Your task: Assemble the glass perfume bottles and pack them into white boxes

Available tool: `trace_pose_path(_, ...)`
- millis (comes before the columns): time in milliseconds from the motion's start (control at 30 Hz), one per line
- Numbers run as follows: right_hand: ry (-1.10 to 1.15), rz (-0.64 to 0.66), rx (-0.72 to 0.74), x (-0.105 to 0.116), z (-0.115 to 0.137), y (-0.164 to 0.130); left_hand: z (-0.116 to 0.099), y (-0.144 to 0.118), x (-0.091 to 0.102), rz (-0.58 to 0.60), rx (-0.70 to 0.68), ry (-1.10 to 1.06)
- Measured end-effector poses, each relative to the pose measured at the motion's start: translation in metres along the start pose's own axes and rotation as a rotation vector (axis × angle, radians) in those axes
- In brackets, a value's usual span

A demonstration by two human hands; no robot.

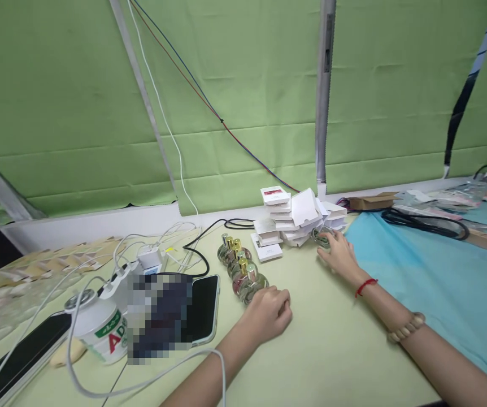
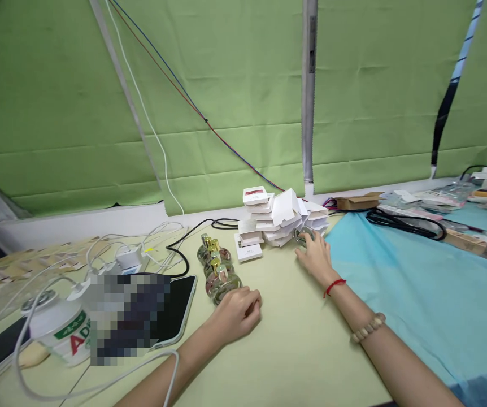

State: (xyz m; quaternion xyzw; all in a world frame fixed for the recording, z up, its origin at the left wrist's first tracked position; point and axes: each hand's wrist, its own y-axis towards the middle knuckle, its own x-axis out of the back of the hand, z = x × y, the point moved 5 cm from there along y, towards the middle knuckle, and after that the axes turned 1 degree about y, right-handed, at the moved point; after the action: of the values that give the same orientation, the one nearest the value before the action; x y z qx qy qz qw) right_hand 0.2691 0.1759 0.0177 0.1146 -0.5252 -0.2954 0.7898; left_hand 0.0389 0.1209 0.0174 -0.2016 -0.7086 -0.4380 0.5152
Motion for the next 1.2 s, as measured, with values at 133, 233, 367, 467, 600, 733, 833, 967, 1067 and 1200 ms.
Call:
trace_pose_path(133, 0.057, 0.094, -0.081, -0.003, -0.007, 0.002, 0.003, 0.002, 0.002, 0.005, 0.037, 0.009)
trace_pose_path(233, 0.089, 0.138, -0.123, -0.005, -0.012, 0.004, 0.006, 0.003, 0.001, 0.023, 0.04, 0.0)
trace_pose_path(367, 0.099, 0.167, -0.147, -0.01, -0.017, 0.006, 0.015, 0.005, 0.002, 0.04, 0.073, 0.005)
trace_pose_path(467, 0.102, 0.16, -0.127, -0.013, -0.021, 0.009, 0.025, 0.006, 0.003, 0.053, 0.122, 0.006)
trace_pose_path(600, 0.142, 0.149, -0.065, -0.016, -0.025, 0.013, 0.044, 0.008, 0.003, 0.061, 0.209, -0.057)
trace_pose_path(733, 0.184, 0.13, -0.03, -0.015, -0.028, 0.016, 0.059, 0.009, 0.002, 0.037, 0.336, -0.12)
trace_pose_path(833, 0.168, 0.078, 0.007, -0.009, -0.026, 0.016, 0.064, 0.009, 0.002, 0.001, 0.409, -0.104)
trace_pose_path(967, 0.04, 0.074, -0.02, 0.003, -0.018, 0.01, 0.063, 0.009, 0.002, -0.013, 0.396, -0.054)
trace_pose_path(1067, -0.106, 0.077, -0.045, 0.015, -0.008, 0.005, 0.06, 0.008, 0.001, 0.014, 0.336, -0.044)
trace_pose_path(1200, -0.152, 0.081, -0.077, 0.02, -0.001, 0.003, 0.052, 0.006, 0.002, 0.021, 0.264, -0.016)
